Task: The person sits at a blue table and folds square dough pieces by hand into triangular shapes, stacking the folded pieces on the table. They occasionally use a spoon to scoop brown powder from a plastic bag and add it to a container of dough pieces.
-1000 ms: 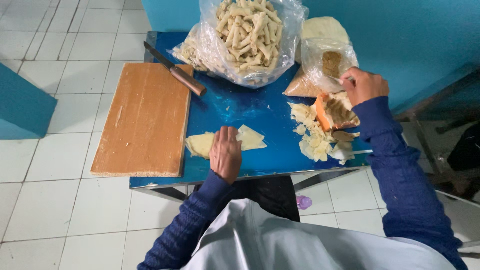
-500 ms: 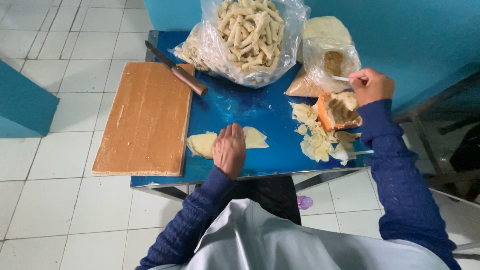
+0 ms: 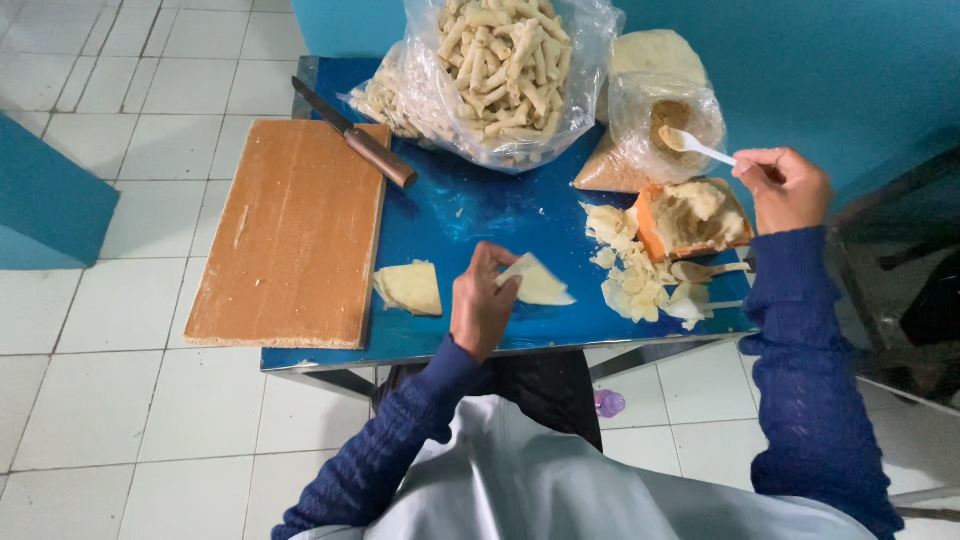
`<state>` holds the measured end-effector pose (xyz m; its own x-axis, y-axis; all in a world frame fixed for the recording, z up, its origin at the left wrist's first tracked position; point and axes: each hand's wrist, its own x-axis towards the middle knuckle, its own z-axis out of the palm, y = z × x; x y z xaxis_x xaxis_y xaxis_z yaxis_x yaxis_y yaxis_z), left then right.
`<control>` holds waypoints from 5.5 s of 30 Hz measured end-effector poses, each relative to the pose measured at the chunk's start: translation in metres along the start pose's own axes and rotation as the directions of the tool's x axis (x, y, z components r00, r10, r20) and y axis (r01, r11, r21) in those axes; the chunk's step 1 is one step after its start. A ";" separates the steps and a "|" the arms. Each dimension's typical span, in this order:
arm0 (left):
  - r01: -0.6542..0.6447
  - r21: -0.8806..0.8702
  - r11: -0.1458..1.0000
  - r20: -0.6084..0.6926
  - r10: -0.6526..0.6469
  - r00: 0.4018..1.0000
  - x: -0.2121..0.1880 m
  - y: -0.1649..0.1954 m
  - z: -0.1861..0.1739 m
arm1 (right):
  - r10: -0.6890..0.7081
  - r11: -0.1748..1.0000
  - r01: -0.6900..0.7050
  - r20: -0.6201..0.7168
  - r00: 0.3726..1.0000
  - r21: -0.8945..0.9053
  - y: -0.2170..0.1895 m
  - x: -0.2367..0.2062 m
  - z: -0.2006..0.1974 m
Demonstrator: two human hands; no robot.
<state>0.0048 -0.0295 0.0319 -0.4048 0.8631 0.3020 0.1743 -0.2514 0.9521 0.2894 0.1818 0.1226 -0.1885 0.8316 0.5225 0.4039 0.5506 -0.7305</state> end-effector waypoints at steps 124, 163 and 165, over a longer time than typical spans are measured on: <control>-0.366 0.475 0.800 0.256 0.272 0.928 -0.016 -0.015 -0.031 | -0.331 0.917 0.388 0.368 0.869 -0.090 -0.074 -0.166 0.161; -0.330 0.471 0.818 0.258 0.230 0.938 -0.026 -0.010 -0.037 | -0.478 0.759 0.594 0.392 0.786 -0.265 -0.075 -0.168 0.161; -0.291 0.529 0.797 0.228 0.197 0.953 -0.043 -0.007 -0.036 | -0.491 0.688 0.614 0.375 0.786 -0.387 -0.077 -0.176 0.160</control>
<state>-0.0113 -0.0811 0.0143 -0.1467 0.8732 0.4647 0.7314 -0.2205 0.6453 0.1483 0.0046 0.0170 -0.6823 0.4109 0.6046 0.5086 0.8609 -0.0112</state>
